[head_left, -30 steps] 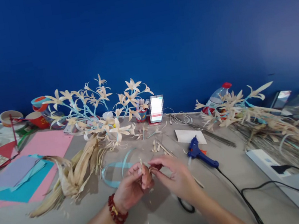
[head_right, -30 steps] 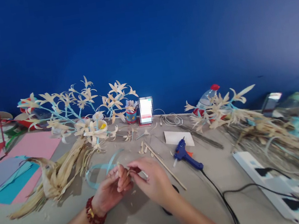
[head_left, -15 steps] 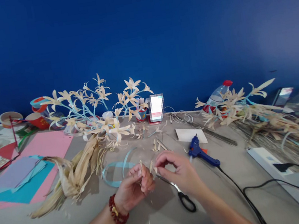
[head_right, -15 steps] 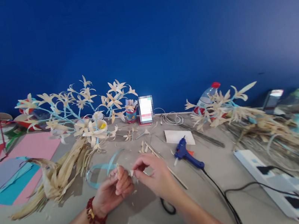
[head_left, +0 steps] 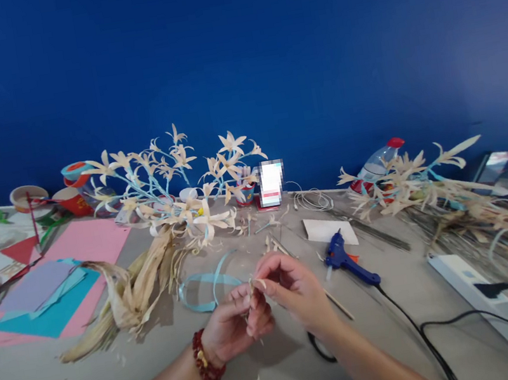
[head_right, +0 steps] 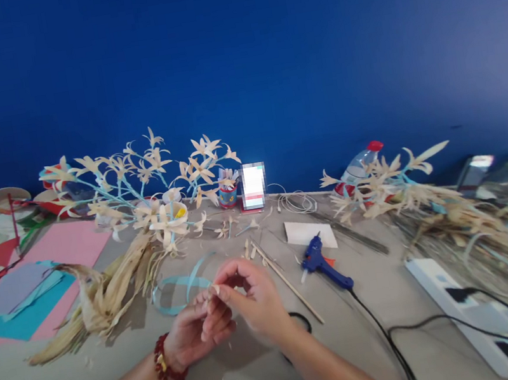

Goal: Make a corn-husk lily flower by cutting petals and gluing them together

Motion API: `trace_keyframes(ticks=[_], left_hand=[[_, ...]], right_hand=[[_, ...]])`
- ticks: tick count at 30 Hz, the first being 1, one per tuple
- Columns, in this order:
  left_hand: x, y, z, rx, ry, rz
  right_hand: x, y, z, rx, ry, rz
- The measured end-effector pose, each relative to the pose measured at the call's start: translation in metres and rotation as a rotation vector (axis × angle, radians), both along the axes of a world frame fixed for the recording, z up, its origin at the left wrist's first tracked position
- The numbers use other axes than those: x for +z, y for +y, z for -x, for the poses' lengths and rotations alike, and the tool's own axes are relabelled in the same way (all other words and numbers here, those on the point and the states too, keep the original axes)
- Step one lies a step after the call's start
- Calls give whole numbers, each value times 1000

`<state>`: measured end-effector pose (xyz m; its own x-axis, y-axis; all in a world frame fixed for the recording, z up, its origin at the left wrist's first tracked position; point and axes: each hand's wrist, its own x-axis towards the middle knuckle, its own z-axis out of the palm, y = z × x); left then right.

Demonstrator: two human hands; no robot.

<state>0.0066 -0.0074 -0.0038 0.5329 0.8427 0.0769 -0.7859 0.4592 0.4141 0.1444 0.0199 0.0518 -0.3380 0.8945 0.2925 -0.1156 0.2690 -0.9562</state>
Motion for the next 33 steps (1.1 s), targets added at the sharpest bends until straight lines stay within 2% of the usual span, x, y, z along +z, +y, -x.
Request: trace_keyframes(ticks=[11,27,33], left_hand=[[1,-1,0,-11,-26,-21],[2,0,0,-11,-26,-22],[0,0,1,-13,-7,-24]], right_hand=[[1,-1,0,-79,-85,-147],[-7,-4,3,-129,-100,-206],[-7,-6,-1,-98,-124,-198]])
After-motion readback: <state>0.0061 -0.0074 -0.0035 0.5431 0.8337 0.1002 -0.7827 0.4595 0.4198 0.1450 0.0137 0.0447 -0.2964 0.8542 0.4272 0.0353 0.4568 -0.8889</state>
